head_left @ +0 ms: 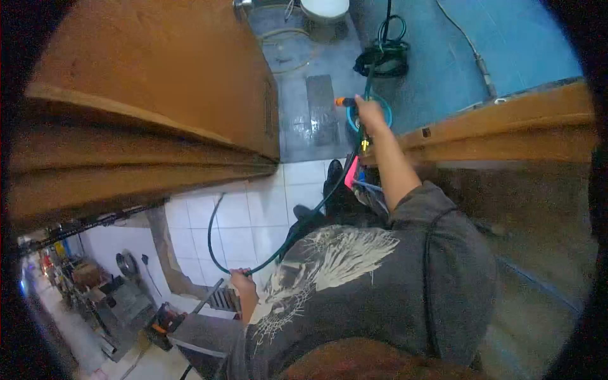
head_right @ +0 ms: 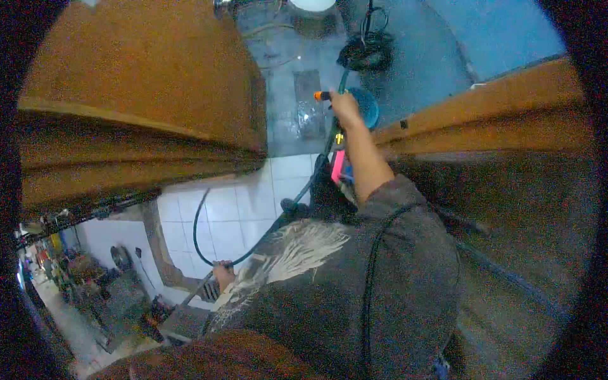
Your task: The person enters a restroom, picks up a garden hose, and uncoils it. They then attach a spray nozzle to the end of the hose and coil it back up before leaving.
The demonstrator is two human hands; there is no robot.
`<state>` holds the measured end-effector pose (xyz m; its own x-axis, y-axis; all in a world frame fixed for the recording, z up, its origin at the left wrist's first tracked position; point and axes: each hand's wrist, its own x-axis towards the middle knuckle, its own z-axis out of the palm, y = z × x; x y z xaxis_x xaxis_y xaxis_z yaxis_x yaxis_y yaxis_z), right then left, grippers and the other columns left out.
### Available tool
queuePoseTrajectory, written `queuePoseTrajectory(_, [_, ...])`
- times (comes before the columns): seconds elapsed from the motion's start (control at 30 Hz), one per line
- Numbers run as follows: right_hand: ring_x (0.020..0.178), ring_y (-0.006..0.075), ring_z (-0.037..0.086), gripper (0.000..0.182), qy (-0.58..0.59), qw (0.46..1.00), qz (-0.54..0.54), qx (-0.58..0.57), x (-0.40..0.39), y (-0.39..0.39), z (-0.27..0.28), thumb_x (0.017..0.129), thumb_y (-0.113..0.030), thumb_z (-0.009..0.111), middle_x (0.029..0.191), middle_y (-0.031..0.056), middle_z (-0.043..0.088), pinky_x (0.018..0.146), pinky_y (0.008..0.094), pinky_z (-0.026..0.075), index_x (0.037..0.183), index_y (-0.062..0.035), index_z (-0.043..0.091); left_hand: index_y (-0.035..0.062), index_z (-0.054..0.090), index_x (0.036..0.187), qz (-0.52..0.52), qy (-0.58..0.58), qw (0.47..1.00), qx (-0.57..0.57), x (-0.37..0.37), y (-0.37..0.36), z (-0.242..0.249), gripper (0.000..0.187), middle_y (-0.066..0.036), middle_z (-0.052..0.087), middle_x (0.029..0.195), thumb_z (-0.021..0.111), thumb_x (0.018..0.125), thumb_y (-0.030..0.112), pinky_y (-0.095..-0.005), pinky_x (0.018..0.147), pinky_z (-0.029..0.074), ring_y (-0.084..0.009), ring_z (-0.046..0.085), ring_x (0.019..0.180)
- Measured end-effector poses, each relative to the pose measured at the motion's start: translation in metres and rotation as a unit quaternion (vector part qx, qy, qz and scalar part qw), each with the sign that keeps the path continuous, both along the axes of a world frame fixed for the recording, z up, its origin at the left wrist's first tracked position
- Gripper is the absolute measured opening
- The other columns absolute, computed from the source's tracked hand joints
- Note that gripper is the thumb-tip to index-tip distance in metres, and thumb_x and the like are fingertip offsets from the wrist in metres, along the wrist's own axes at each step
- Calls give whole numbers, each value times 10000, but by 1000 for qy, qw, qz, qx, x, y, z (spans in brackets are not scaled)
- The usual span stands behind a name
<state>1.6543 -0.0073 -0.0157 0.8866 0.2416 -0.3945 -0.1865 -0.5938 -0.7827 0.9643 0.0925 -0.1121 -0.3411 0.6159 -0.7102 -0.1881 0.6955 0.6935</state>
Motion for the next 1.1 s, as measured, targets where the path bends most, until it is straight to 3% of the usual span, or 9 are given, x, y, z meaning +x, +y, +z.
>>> queuePoseTrajectory(0.13, [648, 175, 549, 491, 5, 999, -20, 41, -10, 1, -24, 919, -451, 614, 728, 80, 612, 597, 367, 430, 855, 34, 657, 61, 443, 842, 36, -83, 995, 35, -18, -4, -2, 246, -79, 497, 741, 431, 1009, 242, -396, 686, 506, -247, 528, 661])
queuePoseTrajectory(0.2, [661, 166, 544, 478, 5, 999, -28, 45, -19, -5, -27, 920, -446, 614, 737, 78, 611, 599, 362, 427, 857, 26, 655, 51, 492, 846, -256, 99, 951, 144, -45, -1, 11, 219, -82, 535, 752, 468, 988, 217, -385, 658, 499, -248, 552, 678])
queuePoseTrajectory(0.33, [707, 189, 566, 473, 32, 996, -54, 62, -71, -1, 24, 926, -436, 603, 781, 103, 629, 636, 372, 441, 877, 32, 660, 32, 589, 853, -702, 390, 514, 300, -98, 23, 32, 170, -86, 610, 772, 542, 946, 167, -361, 601, 485, -252, 600, 712])
queuePoseTrajectory(0.5, [882, 316, 651, 539, 60, 998, 34, 15, -115, 16, 34, 945, -455, 550, 918, 209, 690, 785, 443, 471, 994, 68, 667, 44, 657, 876, -707, 476, 489, 183, -118, 40, 36, 253, -135, 653, 823, 682, 806, 286, -412, 642, 504, -288, 638, 766])
queuePoseTrajectory(0.63, [844, 460, 639, 573, -57, 996, 72, -7, -153, 31, 65, 949, -493, 508, 828, 287, 664, 741, 501, 459, 821, 44, 664, 15, 604, 1156, -310, 197, 920, 136, 23, 104, -34, 329, -198, 644, 1095, 436, 1006, 255, -442, 907, 495, -281, 627, 1025])
queuePoseTrajectory(0.67, [796, 468, 630, 567, -58, 995, 80, 16, -163, 33, 77, 951, -479, 511, 794, 300, 643, 724, 517, 455, 765, 38, 652, -8, 585, 1219, -584, 422, 643, 258, 72, 124, -34, 372, -194, 622, 1195, 449, 1007, 267, -429, 992, 438, -287, 590, 1120])
queuePoseTrajectory(0.7, [788, 467, 631, 561, -70, 993, 93, 25, -170, 32, 74, 951, -473, 514, 779, 295, 642, 721, 517, 456, 768, 38, 653, -8, 572, 1252, -603, 220, 743, 188, 177, 98, 62, 421, -170, 625, 1224, 455, 1018, 322, -377, 1014, 419, -275, 565, 1167])
queuePoseTrajectory(0.8, [748, 458, 636, 534, -128, 984, 96, 80, -193, 42, 49, 951, -446, 531, 721, 271, 637, 693, 520, 456, 759, 38, 651, 18, 588, 1240, -762, -19, 609, 219, 312, 40, 142, 441, -150, 633, 1222, 466, 1016, 378, -356, 980, 431, -254, 583, 1131])
queuePoseTrajectory(1.1, [570, 318, 574, 550, 104, 974, 3, 203, -211, 42, 39, 888, -499, 632, 588, 125, 578, 588, 467, 443, 661, 3, 614, 13, 558, 854, -709, 166, 520, 446, 320, 11, 186, 348, -250, 592, 744, 508, 986, 331, -513, 635, 427, -469, 583, 744])
